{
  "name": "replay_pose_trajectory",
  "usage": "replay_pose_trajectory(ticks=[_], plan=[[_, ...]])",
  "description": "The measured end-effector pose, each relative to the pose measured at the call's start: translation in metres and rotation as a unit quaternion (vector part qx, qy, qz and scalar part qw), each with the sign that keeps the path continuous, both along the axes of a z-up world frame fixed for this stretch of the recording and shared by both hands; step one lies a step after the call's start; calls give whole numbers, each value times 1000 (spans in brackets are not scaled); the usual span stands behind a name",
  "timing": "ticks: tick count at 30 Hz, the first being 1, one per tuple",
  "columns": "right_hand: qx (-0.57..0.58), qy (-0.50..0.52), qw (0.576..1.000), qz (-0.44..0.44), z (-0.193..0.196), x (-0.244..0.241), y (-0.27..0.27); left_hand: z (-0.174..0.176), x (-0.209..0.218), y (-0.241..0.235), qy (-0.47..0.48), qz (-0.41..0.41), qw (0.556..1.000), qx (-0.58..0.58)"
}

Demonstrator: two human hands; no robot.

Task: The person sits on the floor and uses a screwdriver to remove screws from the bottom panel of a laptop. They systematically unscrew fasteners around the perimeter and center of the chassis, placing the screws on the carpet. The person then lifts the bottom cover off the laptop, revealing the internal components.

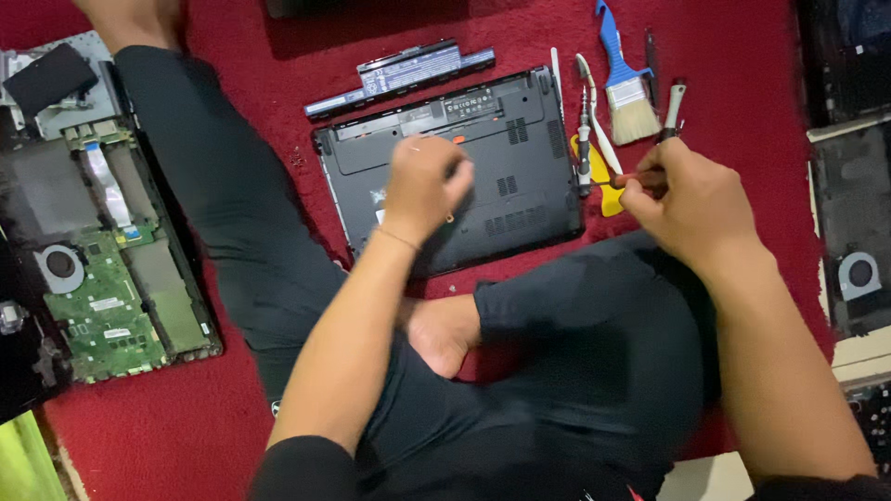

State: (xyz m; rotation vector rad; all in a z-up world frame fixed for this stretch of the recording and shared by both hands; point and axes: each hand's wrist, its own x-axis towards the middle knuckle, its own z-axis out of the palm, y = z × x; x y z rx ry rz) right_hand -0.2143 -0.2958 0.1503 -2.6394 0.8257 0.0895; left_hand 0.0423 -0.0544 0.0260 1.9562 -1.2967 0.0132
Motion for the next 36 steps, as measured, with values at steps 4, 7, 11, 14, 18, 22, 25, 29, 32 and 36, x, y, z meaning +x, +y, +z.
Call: replay_pose_trajectory(ticks=[4,7,11,14,18,22,25,29,32,36], plan=[[7,-14,1000,19,1,0,2,22,50,39,11,45,998,-46],[31,18,999,12,2,6,4,37,77,75,25,148,989,-7],[-58,15,994,93,-5,13,1,45,109,122,22,217,975,43],[-82,102,984,120,18,34,7,55,125,144,22,242,951,193],[-32,213,970,111,32,57,16,18,145,171,-152,234,890,362],[-52,269,957,99,43,72,27,-5,138,171,-293,246,839,386],[-95,302,948,32,24,70,19,-9,129,167,-323,245,833,377],[-90,276,949,127,26,69,21,-14,129,162,-308,241,847,360],[-103,282,933,199,42,73,27,-10,128,156,-281,235,848,383],[-227,363,894,132,40,65,30,-15,126,152,-249,215,855,401]])
